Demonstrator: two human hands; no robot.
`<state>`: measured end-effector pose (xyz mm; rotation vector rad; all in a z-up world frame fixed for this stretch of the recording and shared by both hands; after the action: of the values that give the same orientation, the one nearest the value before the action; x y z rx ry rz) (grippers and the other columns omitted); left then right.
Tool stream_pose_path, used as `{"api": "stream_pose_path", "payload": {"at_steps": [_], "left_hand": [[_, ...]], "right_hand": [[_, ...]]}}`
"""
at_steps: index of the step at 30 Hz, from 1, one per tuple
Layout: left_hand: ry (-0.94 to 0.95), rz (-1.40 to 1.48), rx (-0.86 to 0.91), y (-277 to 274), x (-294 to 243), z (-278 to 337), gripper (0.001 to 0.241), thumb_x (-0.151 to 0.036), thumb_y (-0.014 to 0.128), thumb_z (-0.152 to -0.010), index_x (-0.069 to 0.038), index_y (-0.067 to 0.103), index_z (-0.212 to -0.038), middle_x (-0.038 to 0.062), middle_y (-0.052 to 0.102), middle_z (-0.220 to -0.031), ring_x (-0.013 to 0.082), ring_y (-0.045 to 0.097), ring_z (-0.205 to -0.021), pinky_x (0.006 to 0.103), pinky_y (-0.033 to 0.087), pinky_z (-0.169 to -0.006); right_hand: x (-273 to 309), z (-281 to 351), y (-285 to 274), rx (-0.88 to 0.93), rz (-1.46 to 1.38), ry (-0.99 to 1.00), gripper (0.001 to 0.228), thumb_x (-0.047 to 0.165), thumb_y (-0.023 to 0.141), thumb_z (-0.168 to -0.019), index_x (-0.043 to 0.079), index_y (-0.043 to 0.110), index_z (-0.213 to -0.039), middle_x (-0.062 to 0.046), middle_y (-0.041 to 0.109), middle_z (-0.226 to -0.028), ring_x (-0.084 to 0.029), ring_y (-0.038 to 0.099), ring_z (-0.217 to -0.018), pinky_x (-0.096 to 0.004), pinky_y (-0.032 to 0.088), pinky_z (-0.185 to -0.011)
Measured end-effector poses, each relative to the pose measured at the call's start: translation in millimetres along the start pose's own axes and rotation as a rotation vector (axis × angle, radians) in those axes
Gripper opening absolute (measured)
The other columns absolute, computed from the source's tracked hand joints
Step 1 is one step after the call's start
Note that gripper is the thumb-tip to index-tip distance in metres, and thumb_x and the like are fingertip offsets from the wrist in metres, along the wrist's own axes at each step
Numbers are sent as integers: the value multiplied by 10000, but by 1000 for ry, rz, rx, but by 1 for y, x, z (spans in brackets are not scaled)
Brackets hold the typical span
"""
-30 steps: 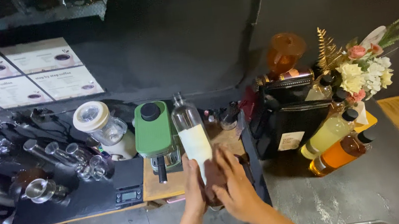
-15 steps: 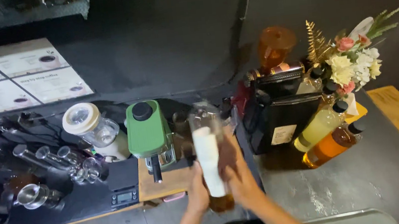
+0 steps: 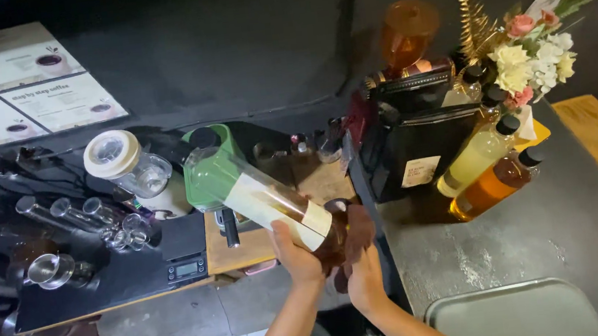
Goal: The person wipes a bottle with a cloth, shakes it, and sets it on a tray, then repeats the process with two more bottles.
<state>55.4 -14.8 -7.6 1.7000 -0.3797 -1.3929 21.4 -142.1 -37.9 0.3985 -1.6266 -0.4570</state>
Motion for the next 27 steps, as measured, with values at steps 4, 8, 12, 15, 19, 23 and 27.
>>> {"api": "stream_pose_path", "payload": {"at_steps": [4,8,12,15,19,23,27], "left_hand": [[-349,248,88,35,10,3,736,-643,411,-996,19,555,-1283,191,686,-1034,312,675,-941,441,554,-877],[-468,209,155,53,-1,9,815,-701,405,-978,41,602,-1250,195,709,-980,297,688,-901,405,563,-844],[-508,371,146,69,0,9,790,-720,415,-959,11,630,-1166,175,705,-946,303,696,-846,419,575,-764],[-453,382,144,80,-3,-3,730,-695,425,-963,-23,651,-1139,167,700,-937,300,694,-844,419,579,-764],[-471,299,215,86,-7,-2,806,-732,430,-970,26,660,-1121,172,705,-925,298,691,-838,401,575,-762],[-468,262,116,89,-6,10,713,-697,431,-932,-65,616,-1206,145,700,-987,287,677,-889,432,572,-792],[-483,281,267,92,0,12,857,-749,411,-973,46,607,-1226,191,692,-1006,297,690,-909,410,574,-836]], "right_hand": [[71,-7,37,101,489,-751,680,518,493,-1075,-28,406,-1470,-157,484,-1407,-277,504,-1325,-419,428,-1133],[96,1,35,250,802,-1296,389,474,517,-1037,128,542,-1212,-131,463,-1430,-297,459,-1341,-422,409,-1157],[52,-16,-29,110,384,-653,462,327,784,-946,-41,602,-1157,-157,515,-1353,-284,544,-1258,-408,437,-1090],[38,-23,-33,71,276,-521,405,259,740,-915,-49,626,-1153,-197,574,-1364,-311,604,-1213,-432,483,-1048],[86,-7,8,73,544,-813,487,195,748,-906,-28,491,-1254,-98,513,-1300,-249,542,-1177,-383,446,-1062],[129,-1,36,90,1043,-1171,248,139,727,-787,90,647,-1017,-37,574,-1169,-278,558,-1054,-365,449,-940],[121,0,26,-71,818,-728,342,134,685,-918,3,600,-1222,-137,526,-1284,-306,584,-1135,-409,498,-1021]]}}
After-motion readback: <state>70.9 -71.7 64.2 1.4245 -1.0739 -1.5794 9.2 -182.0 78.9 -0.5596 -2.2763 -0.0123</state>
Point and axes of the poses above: each hand's wrist, its own z-axis away from the middle knuckle, its own y-axis out of the palm, x = y × z, the point moved 6 cm from there along -z, towards the middle knuckle
